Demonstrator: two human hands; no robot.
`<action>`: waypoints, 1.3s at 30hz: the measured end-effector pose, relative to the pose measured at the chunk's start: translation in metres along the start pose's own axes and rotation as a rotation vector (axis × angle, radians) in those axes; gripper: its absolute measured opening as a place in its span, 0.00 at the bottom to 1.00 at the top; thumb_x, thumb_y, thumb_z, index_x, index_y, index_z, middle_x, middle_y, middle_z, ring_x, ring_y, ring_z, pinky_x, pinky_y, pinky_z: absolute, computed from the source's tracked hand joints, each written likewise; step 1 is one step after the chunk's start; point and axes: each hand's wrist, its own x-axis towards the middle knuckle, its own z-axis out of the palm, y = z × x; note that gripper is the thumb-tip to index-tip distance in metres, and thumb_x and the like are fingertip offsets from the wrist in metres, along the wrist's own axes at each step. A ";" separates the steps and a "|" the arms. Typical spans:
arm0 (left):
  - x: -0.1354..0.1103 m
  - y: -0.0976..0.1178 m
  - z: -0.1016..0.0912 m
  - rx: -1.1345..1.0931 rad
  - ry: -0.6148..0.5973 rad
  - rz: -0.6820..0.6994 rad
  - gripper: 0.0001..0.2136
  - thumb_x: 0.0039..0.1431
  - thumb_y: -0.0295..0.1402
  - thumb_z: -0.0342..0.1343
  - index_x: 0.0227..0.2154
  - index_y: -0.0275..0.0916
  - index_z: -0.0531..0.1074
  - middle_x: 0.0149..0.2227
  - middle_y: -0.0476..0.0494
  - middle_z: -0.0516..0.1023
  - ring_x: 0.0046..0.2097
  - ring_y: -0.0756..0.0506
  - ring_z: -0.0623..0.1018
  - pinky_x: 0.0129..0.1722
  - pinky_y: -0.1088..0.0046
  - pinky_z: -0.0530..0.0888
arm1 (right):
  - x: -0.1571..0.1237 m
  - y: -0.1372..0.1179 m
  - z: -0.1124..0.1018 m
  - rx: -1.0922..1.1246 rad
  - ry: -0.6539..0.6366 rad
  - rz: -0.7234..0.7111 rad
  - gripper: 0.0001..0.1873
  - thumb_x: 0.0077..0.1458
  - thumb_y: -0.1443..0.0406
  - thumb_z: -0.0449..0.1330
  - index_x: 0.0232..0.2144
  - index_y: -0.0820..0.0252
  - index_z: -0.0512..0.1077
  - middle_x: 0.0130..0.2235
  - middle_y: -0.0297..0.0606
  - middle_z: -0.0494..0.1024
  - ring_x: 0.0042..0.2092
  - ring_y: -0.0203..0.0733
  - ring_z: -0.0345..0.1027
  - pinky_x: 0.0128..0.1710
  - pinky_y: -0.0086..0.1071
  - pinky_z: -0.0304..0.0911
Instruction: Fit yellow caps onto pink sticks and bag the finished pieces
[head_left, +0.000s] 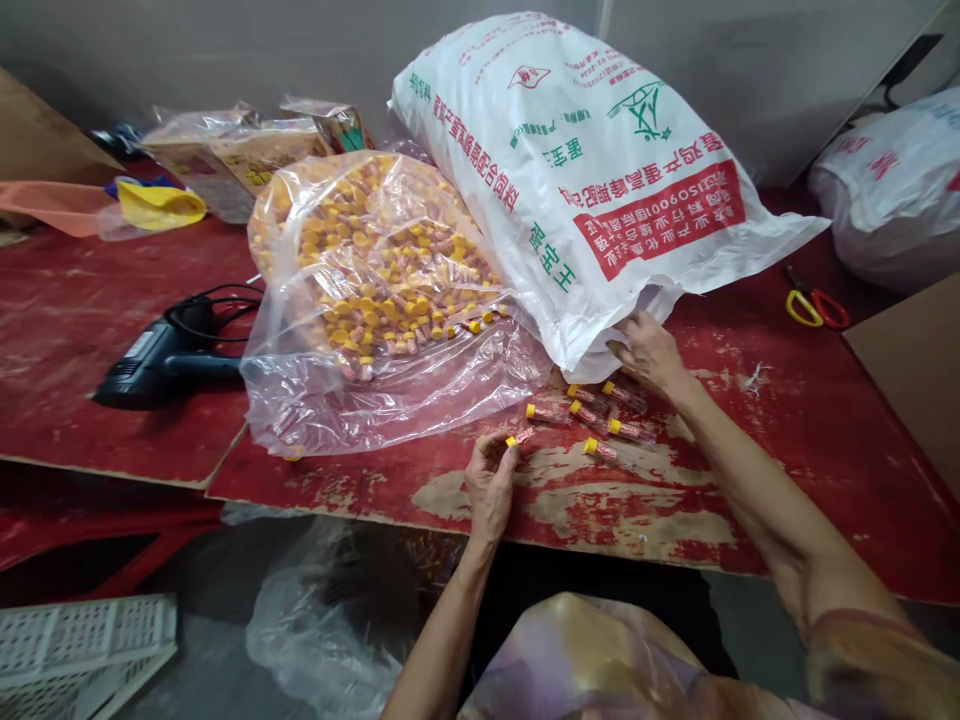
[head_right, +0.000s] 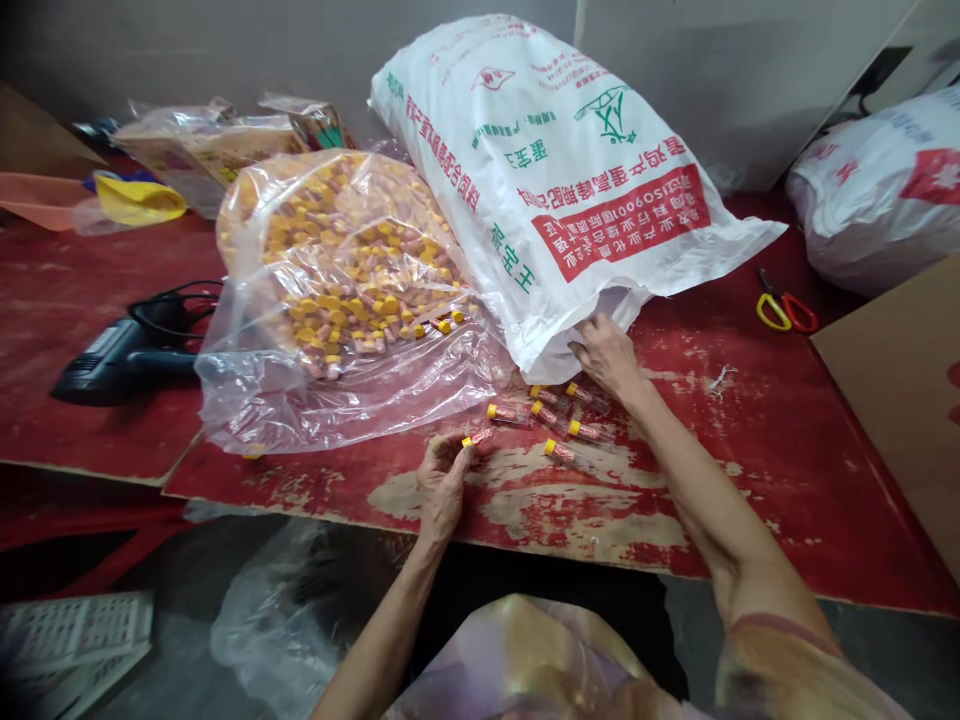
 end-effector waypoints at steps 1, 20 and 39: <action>-0.001 0.001 0.000 -0.029 -0.013 -0.015 0.14 0.49 0.39 0.62 0.37 0.38 0.71 0.34 0.47 0.74 0.33 0.50 0.75 0.35 0.75 0.73 | -0.015 -0.003 -0.008 0.075 0.035 -0.002 0.19 0.60 0.60 0.51 0.49 0.65 0.69 0.47 0.51 0.70 0.44 0.49 0.66 0.43 0.38 0.61; -0.049 0.017 0.017 -0.199 -0.147 -0.171 0.12 0.48 0.35 0.65 0.35 0.37 0.74 0.32 0.48 0.75 0.32 0.53 0.74 0.36 0.77 0.71 | -0.147 -0.084 -0.014 0.601 0.020 -0.189 0.12 0.58 0.60 0.57 0.42 0.57 0.74 0.38 0.41 0.77 0.41 0.45 0.67 0.44 0.41 0.62; -0.074 0.018 0.034 -0.355 -0.126 -0.318 0.10 0.47 0.34 0.64 0.32 0.36 0.76 0.33 0.47 0.78 0.35 0.51 0.75 0.39 0.76 0.71 | -0.176 -0.120 -0.002 0.948 0.004 0.031 0.08 0.58 0.61 0.57 0.39 0.57 0.69 0.39 0.38 0.74 0.41 0.41 0.70 0.41 0.34 0.67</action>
